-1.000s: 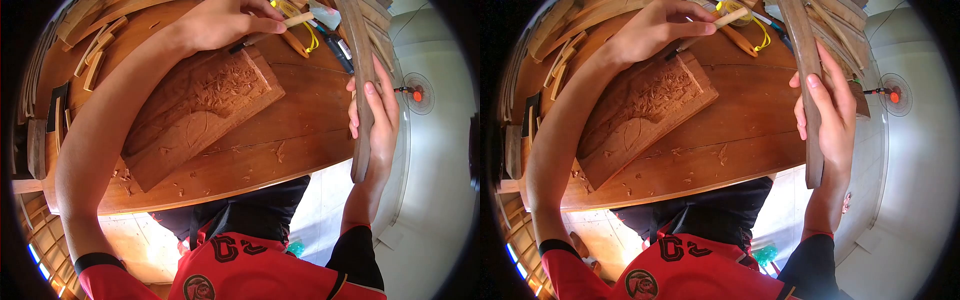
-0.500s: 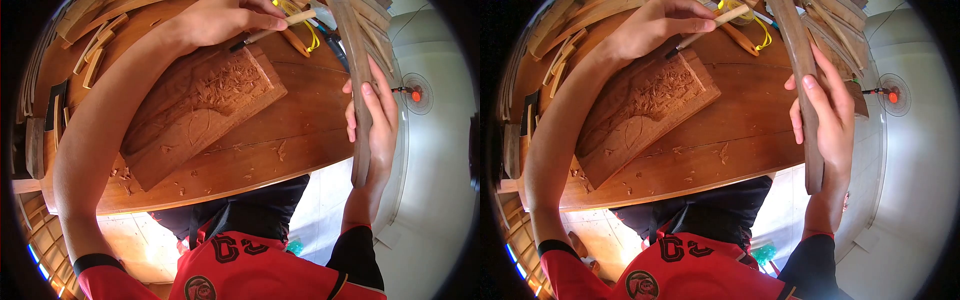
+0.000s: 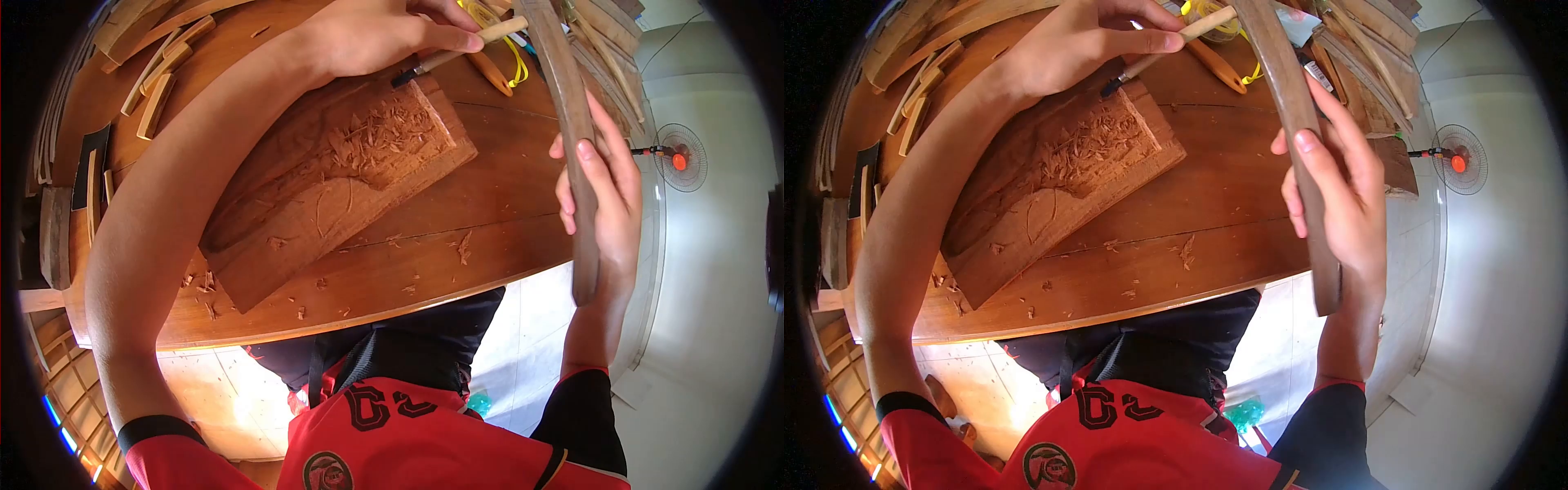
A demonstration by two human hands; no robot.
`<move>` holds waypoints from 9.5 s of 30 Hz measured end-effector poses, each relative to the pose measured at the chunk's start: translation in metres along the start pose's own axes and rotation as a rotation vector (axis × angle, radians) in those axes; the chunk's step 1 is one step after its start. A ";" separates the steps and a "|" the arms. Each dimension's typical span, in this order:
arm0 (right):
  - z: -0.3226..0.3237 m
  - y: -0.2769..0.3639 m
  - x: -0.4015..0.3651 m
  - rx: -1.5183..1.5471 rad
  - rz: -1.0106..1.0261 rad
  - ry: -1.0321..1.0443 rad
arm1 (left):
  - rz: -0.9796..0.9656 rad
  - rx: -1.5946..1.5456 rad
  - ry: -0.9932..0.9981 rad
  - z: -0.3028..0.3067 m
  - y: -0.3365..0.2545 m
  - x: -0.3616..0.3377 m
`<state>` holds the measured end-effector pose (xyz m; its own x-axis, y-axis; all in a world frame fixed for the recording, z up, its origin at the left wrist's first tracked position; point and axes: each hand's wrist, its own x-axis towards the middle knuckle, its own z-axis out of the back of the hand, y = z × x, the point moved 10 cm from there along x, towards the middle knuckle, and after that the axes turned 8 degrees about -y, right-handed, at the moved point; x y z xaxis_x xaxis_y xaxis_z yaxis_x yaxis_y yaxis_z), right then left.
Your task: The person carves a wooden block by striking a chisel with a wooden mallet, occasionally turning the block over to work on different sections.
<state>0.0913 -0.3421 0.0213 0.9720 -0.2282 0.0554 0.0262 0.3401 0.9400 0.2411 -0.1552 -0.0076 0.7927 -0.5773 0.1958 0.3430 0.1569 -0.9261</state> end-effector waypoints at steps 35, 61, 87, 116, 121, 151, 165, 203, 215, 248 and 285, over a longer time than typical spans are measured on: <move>0.009 -0.002 0.005 0.085 0.017 -0.133 | 0.110 -0.031 -0.007 0.001 0.009 -0.003; -0.008 -0.007 0.004 -0.054 -0.011 0.033 | -0.030 0.143 0.109 -0.004 -0.014 -0.013; -0.001 0.009 -0.001 0.010 0.087 0.021 | -0.129 -0.141 0.198 -0.002 -0.032 -0.021; 0.007 0.007 0.001 0.019 0.083 -0.041 | 0.010 0.093 0.112 -0.001 -0.021 -0.015; -0.016 -0.013 0.003 -0.064 -0.018 0.136 | -0.033 0.292 0.045 -0.003 0.000 -0.009; 0.004 -0.002 0.000 -0.030 0.056 0.035 | 0.017 0.049 0.127 -0.006 -0.014 -0.013; 0.006 -0.005 0.005 0.008 0.044 0.026 | -0.009 0.018 0.075 -0.004 -0.012 -0.011; 0.000 -0.002 0.002 -0.055 0.064 0.092 | -0.096 0.097 0.130 -0.005 -0.010 -0.011; 0.002 0.002 0.004 0.009 0.044 0.045 | -0.028 -0.045 0.171 0.003 -0.015 -0.017; 0.008 -0.006 0.009 0.017 0.040 -0.023 | 0.044 0.261 0.157 -0.003 -0.002 -0.010; -0.004 -0.022 0.006 -0.016 -0.081 0.126 | 0.027 0.248 0.152 -0.002 -0.001 -0.013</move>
<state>0.0971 -0.3467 -0.0004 0.9882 -0.1397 -0.0635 0.1081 0.3401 0.9341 0.2295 -0.1498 -0.0103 0.7247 -0.6812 0.1045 0.4505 0.3535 -0.8198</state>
